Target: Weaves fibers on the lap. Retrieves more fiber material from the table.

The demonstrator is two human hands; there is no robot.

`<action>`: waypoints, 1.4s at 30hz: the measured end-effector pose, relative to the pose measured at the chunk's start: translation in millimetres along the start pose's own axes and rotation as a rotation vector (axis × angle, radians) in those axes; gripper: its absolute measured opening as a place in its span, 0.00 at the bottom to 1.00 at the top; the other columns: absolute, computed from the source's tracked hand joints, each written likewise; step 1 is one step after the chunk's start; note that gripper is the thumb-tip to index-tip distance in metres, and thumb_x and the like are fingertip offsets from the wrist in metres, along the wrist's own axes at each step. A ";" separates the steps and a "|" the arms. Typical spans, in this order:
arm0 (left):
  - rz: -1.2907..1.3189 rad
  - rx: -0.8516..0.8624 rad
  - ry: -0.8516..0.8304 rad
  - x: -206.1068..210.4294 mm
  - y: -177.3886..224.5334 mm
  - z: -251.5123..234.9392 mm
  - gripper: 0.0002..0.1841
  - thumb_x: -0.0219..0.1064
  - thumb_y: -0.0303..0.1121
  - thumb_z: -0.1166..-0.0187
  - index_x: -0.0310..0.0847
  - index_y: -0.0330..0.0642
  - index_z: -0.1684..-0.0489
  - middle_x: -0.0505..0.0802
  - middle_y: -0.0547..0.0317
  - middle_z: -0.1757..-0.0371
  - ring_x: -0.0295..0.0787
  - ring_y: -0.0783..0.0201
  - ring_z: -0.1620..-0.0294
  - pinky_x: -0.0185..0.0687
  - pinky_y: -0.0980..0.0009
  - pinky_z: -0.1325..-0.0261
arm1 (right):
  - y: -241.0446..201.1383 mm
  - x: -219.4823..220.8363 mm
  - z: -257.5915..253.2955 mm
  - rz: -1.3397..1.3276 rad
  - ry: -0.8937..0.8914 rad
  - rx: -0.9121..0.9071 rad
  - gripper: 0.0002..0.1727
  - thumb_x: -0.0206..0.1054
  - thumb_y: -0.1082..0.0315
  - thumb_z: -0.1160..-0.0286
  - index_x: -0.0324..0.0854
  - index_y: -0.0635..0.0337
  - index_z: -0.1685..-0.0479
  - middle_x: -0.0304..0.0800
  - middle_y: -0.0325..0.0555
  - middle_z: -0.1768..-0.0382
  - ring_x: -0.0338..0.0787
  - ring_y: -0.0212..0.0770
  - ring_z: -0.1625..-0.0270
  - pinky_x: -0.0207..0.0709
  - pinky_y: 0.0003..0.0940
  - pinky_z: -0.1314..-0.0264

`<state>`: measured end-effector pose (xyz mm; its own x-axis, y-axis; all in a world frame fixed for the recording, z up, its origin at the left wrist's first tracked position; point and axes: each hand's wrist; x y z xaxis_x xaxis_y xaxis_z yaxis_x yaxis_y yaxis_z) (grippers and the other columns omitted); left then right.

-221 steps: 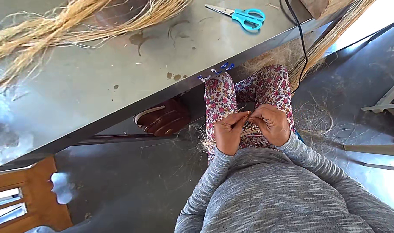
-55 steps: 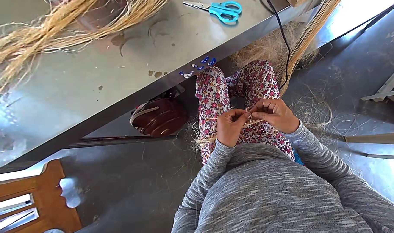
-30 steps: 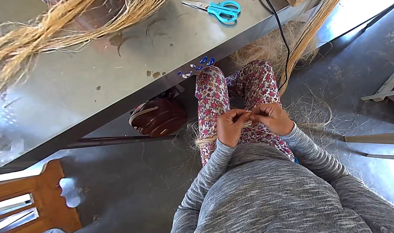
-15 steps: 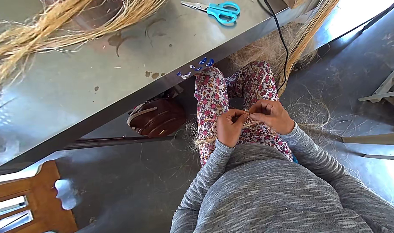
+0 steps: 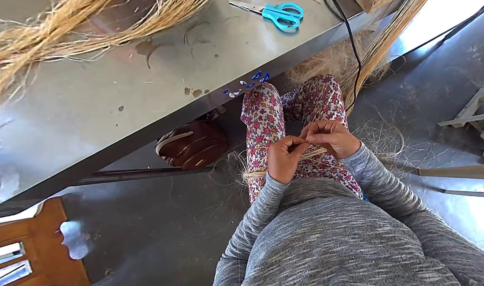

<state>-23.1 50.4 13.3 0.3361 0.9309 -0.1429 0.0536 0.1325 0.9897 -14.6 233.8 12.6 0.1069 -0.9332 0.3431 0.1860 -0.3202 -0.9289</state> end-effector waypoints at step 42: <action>0.637 -0.201 -0.135 -24.0 -0.6 -2.1 0.11 0.67 0.20 0.25 0.93 0.48 0.67 0.94 0.67 0.56 0.90 0.76 0.61 0.88 0.78 0.56 | 10.4 16.6 4.7 0.183 -0.091 -0.156 0.04 0.72 0.81 0.33 0.90 0.64 0.65 0.93 0.35 0.66 0.89 0.21 0.64 0.85 0.20 0.57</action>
Point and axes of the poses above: each hand's wrist, its own z-axis away from the middle knuckle, its own x-axis out of the palm, y = z × x
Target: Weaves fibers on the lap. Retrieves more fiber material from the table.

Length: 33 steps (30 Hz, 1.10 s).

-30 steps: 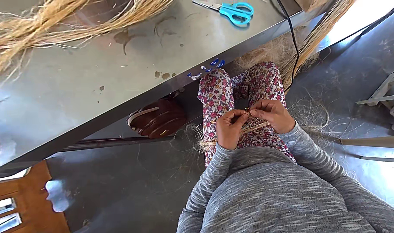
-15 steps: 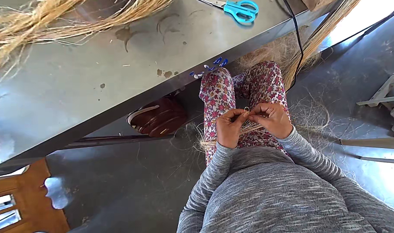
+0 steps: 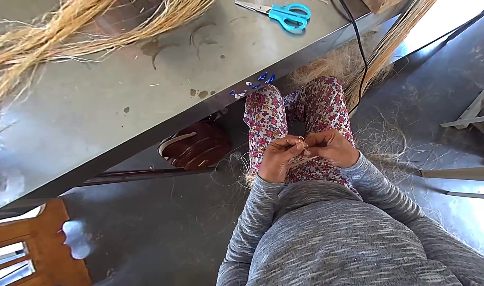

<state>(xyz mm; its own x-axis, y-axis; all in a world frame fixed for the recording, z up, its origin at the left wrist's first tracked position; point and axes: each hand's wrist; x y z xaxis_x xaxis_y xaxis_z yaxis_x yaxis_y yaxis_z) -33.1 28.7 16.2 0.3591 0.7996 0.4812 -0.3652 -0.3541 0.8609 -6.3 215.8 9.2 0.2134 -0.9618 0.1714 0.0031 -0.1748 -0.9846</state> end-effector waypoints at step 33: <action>0.167 -0.244 -0.044 4.5 9.5 5.1 0.15 0.58 0.17 0.21 0.89 0.44 0.71 0.92 0.62 0.74 0.87 0.75 0.78 0.85 0.82 0.72 | -6.2 -9.6 25.2 0.472 0.430 -0.474 0.04 0.69 0.77 0.25 0.87 0.69 0.57 0.91 0.42 0.63 0.85 0.22 0.68 0.80 0.14 0.64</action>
Point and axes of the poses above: each hand's wrist, its own z-axis away from the middle knuckle, its own x-axis out of the palm, y = z × x
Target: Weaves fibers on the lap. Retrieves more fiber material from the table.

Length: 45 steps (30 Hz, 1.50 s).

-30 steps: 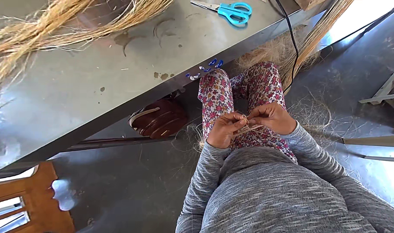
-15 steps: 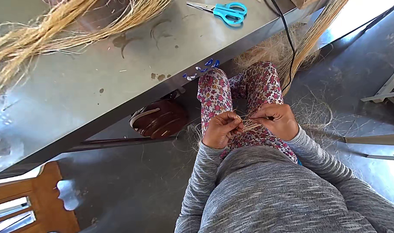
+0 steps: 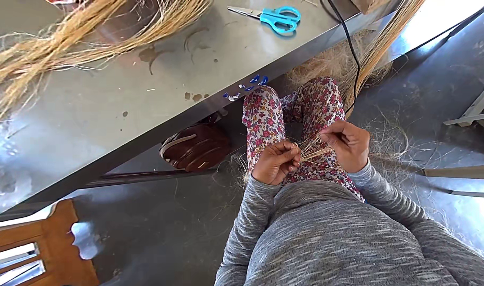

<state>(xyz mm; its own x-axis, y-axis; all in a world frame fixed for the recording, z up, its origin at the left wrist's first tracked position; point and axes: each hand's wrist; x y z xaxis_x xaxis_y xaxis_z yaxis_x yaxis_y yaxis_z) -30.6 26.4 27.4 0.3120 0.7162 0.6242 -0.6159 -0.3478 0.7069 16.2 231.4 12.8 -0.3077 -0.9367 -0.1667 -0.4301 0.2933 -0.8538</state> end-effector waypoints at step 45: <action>-1.069 0.587 0.343 18.9 -29.8 -14.9 0.05 0.71 0.20 0.24 0.92 0.32 0.59 0.93 0.48 0.61 0.92 0.66 0.68 0.92 0.71 0.63 | 2.8 13.4 6.3 0.150 -0.203 0.180 0.04 0.67 0.77 0.25 0.85 0.70 0.62 0.86 0.46 0.70 0.80 0.25 0.73 0.76 0.17 0.68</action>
Point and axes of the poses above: each hand's wrist, its own z-axis away from the middle knuckle, its own x-axis out of the palm, y = z × x
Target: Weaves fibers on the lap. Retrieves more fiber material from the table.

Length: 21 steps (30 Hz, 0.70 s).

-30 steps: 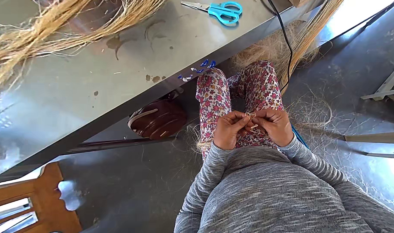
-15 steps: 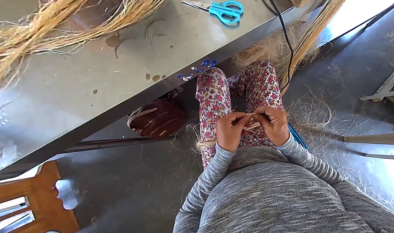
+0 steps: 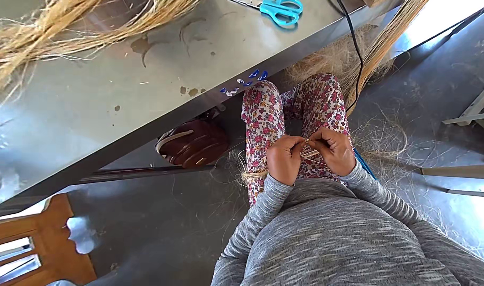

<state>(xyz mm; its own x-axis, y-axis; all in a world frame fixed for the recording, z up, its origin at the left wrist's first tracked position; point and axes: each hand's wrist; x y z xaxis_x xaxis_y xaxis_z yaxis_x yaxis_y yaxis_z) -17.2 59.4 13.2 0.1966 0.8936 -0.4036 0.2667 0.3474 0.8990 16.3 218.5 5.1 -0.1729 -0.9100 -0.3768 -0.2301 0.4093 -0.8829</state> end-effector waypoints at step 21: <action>0.062 0.165 -0.054 3.4 -10.7 -2.1 0.08 0.70 0.19 0.27 0.94 0.33 0.57 0.92 0.51 0.63 0.88 0.71 0.64 0.85 0.79 0.56 | 2.5 -19.2 -13.9 -0.288 -0.322 0.457 0.09 0.66 0.77 0.24 0.84 0.62 0.73 0.78 0.33 0.85 0.72 0.21 0.84 0.65 0.16 0.80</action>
<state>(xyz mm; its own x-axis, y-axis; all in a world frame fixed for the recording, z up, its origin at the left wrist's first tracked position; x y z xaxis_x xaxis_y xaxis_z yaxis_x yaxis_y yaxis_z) -21.3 59.3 2.6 0.2665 0.8936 -0.3611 0.4026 0.2372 0.8841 5.7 238.0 14.0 0.1481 -0.9830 -0.1087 0.2205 0.1399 -0.9653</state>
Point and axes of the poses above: each hand's wrist, its own z-axis away from the middle knuckle, its own x-axis out of the palm, y = z × x
